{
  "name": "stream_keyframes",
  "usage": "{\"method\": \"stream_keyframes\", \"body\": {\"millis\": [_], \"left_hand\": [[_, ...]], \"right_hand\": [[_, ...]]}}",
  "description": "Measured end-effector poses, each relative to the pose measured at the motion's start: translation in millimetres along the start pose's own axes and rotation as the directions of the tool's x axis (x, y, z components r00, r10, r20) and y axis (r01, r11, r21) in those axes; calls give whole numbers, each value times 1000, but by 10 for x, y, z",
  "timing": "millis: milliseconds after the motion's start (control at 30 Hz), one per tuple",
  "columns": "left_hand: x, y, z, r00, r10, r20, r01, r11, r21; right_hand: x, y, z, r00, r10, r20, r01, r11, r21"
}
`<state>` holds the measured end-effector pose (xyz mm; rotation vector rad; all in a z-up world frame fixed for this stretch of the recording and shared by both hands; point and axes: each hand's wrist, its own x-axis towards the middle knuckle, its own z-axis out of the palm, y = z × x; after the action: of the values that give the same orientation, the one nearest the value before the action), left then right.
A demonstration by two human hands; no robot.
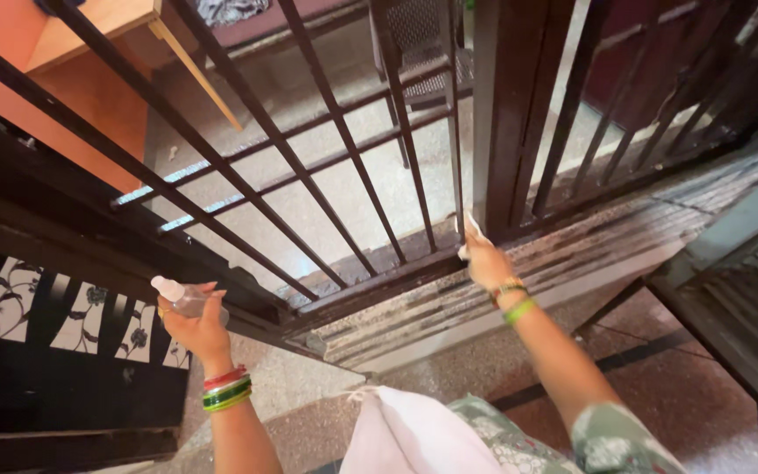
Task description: The person cleans a metal gate by repeatedly spraying a liquid from a bottle and wiping the bars with a white cloth. The person works on the lower section of the gate, moving along the horizontal and vertical bars.
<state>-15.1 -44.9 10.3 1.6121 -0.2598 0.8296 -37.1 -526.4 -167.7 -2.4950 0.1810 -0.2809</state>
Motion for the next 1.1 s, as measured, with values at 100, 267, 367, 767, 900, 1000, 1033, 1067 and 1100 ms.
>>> {"method": "stream_keyframes", "body": {"millis": [100, 267, 367, 767, 900, 1000, 1033, 1067, 1100], "left_hand": [[-13, -22, 2, 1000, -12, 0, 12, 1000, 11], [-13, -33, -9, 1000, -6, -9, 6, 1000, -8], [-1, -25, -6, 1000, -26, -15, 27, 999, 32], [13, 26, -35, 1000, 5, -18, -2, 988, 151], [27, 9, -41, 1000, -22, -22, 24, 995, 93], [12, 23, -50, 1000, -15, -9, 16, 992, 123], [14, 33, -54, 1000, -14, -9, 15, 990, 137], [17, 46, -59, 1000, -12, -9, 13, 988, 151], [23, 52, -43, 1000, -10, -11, 12, 987, 162]], "right_hand": [[107, -74, -89, 993, 71, 97, -75, 996, 40], [-193, 11, -60, 980, -152, -128, 174, 967, 184], [-375, 93, 84, 963, -150, -225, 203, 950, 237], [166, -440, -238, 873, -99, -477, 295, 886, 357], [567, -1018, -923, 831, -234, -505, 525, 630, 572], [961, -1390, -1462, 899, -160, -407, 419, 584, 695], [1055, -1464, -1579, 923, -71, -379, 344, 599, 724], [1094, -1517, -1625, 872, -121, -475, 442, 613, 655], [1140, -1549, -1649, 808, -177, -562, 534, 623, 572]]}}
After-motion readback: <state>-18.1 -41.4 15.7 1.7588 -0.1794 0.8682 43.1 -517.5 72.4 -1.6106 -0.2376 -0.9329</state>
